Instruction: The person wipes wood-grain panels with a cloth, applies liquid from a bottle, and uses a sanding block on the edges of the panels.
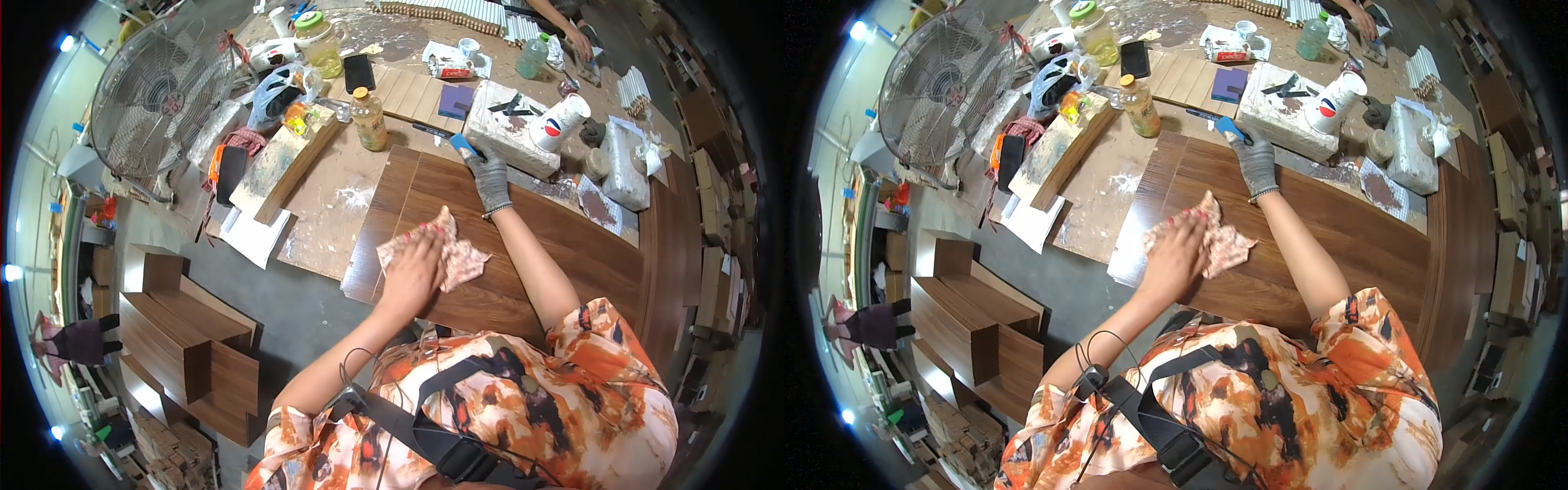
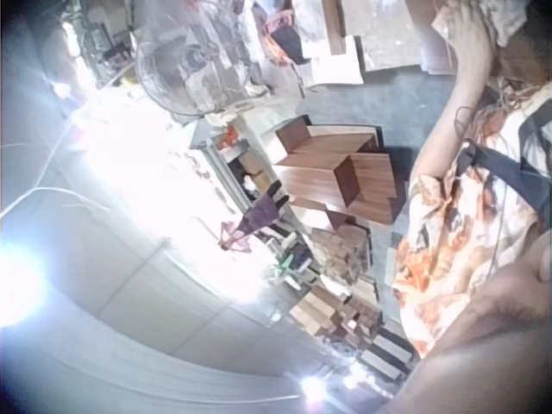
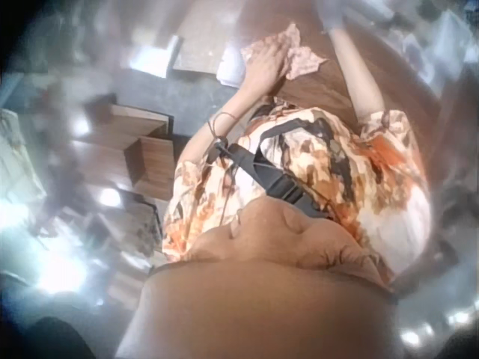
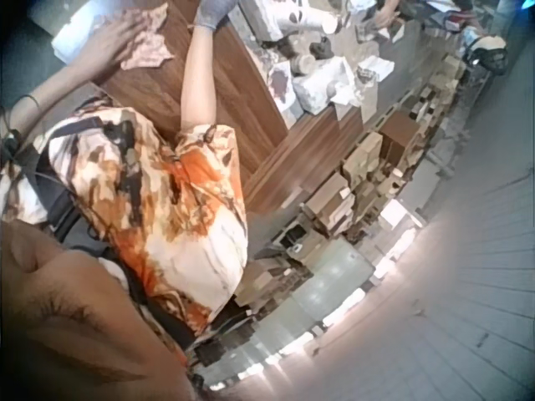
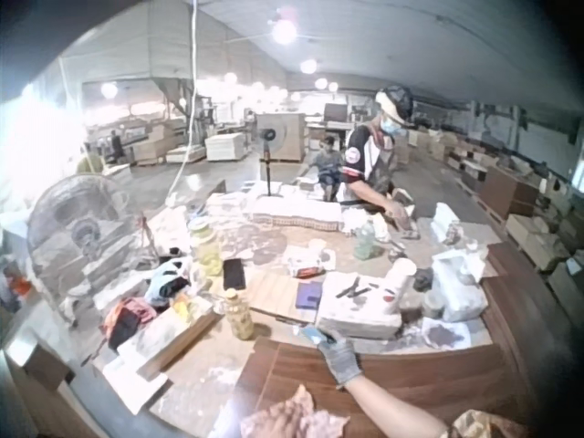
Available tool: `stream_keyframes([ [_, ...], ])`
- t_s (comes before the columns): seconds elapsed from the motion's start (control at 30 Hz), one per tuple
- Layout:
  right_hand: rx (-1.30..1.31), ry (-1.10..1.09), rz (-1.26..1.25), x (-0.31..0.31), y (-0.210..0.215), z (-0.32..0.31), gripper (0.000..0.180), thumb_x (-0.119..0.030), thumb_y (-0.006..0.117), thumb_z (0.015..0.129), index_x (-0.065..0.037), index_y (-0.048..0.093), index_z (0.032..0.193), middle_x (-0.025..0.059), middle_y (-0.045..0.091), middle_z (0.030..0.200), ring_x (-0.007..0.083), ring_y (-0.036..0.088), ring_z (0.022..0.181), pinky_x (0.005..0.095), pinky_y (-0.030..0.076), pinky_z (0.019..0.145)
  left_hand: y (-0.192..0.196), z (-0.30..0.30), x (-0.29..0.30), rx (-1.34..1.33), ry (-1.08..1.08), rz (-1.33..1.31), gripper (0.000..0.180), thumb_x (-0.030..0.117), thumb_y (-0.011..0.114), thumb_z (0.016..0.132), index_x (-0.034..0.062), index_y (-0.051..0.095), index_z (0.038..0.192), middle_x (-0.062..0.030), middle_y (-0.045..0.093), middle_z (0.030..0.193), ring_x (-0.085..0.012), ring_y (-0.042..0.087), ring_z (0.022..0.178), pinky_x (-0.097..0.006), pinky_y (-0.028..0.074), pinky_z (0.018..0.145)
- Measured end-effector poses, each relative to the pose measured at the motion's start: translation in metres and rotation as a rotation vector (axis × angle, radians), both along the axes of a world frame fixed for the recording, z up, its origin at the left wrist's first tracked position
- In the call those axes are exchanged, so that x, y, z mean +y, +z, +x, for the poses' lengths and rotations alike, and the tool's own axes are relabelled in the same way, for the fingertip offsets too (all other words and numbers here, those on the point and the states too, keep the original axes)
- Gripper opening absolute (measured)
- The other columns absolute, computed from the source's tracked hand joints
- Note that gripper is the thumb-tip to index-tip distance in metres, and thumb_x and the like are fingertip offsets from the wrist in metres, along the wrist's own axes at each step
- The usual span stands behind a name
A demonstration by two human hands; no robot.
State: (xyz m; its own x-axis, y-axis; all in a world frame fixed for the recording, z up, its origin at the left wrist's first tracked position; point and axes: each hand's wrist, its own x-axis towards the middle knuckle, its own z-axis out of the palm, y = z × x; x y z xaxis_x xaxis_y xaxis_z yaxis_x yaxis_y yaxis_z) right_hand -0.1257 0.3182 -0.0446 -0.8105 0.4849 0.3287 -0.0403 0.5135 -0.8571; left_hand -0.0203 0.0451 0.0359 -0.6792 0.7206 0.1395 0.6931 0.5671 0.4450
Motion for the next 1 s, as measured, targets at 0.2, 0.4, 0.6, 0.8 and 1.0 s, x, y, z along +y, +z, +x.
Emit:
stream_keyframes([
  [0.2, -0.033, -0.017, -0.331, -0.006, -0.006, 0.000, 0.033, -0.017, 0.077, 0.093, -0.002, 0.070, 0.122, 0.0098, 0.069, 0.111, 0.0173, 0.066, 0.100, 0.0318, 0.053, 0.091, -0.042, -0.119, 0.042, 0.175, 0.072, 0.006, 0.055, 0.024, 0.061, 0.098, -0.0036, 0.048, 0.144, -0.0242, 0.054, 0.142, -0.0414, 0.047, 0.137, -0.048, 0.039, 0.115],
  [0.4, 0.046, -0.015, -0.377, -0.006, -0.001, 0.004, 0.035, -0.016, 0.076, 0.093, 0.000, 0.069, 0.124, 0.0096, 0.069, 0.111, 0.0170, 0.065, 0.100, 0.0315, 0.053, 0.091, -0.040, -0.168, 0.064, -0.038, 0.035, 0.100, 0.053, 0.020, 0.064, 0.095, -0.0046, 0.052, 0.141, -0.0250, 0.056, 0.140, -0.0420, 0.054, 0.128, -0.046, 0.044, 0.110],
  [0.6, 0.028, -0.065, -0.278, -0.005, -0.003, 0.007, 0.040, -0.015, 0.078, 0.091, 0.001, 0.066, 0.125, 0.0113, 0.067, 0.113, 0.0180, 0.065, 0.100, 0.0330, 0.054, 0.091, -0.032, -0.107, -0.002, 0.067, -0.064, 0.117, 0.052, 0.016, 0.066, 0.093, -0.0031, 0.053, 0.140, -0.0254, 0.055, 0.139, -0.0408, 0.051, 0.132, -0.045, 0.043, 0.111],
  [0.8, -0.038, 0.119, -0.115, -0.020, 0.023, 0.015, 0.038, -0.011, 0.080, 0.088, 0.001, 0.066, 0.121, 0.0104, 0.065, 0.113, 0.0192, 0.064, 0.105, 0.0330, 0.054, 0.092, 0.004, -0.045, -0.076, -0.154, -0.049, 0.110, 0.051, 0.014, 0.067, 0.093, 0.0026, 0.054, 0.141, -0.0173, 0.056, 0.141, -0.0378, 0.050, 0.133, -0.045, 0.042, 0.112],
  [1.0, -0.142, 0.348, 0.237, -0.078, 0.071, 0.025, 0.043, -0.014, 0.081, 0.082, -0.003, 0.066, 0.121, 0.0136, 0.063, 0.111, 0.0305, 0.062, 0.108, 0.0384, 0.049, 0.099, 0.029, -0.038, -0.072, -0.301, -0.224, 0.220, 0.052, 0.020, 0.067, 0.093, 0.0067, 0.055, 0.142, -0.0127, 0.056, 0.143, -0.0329, 0.049, 0.137, -0.044, 0.041, 0.114],
])
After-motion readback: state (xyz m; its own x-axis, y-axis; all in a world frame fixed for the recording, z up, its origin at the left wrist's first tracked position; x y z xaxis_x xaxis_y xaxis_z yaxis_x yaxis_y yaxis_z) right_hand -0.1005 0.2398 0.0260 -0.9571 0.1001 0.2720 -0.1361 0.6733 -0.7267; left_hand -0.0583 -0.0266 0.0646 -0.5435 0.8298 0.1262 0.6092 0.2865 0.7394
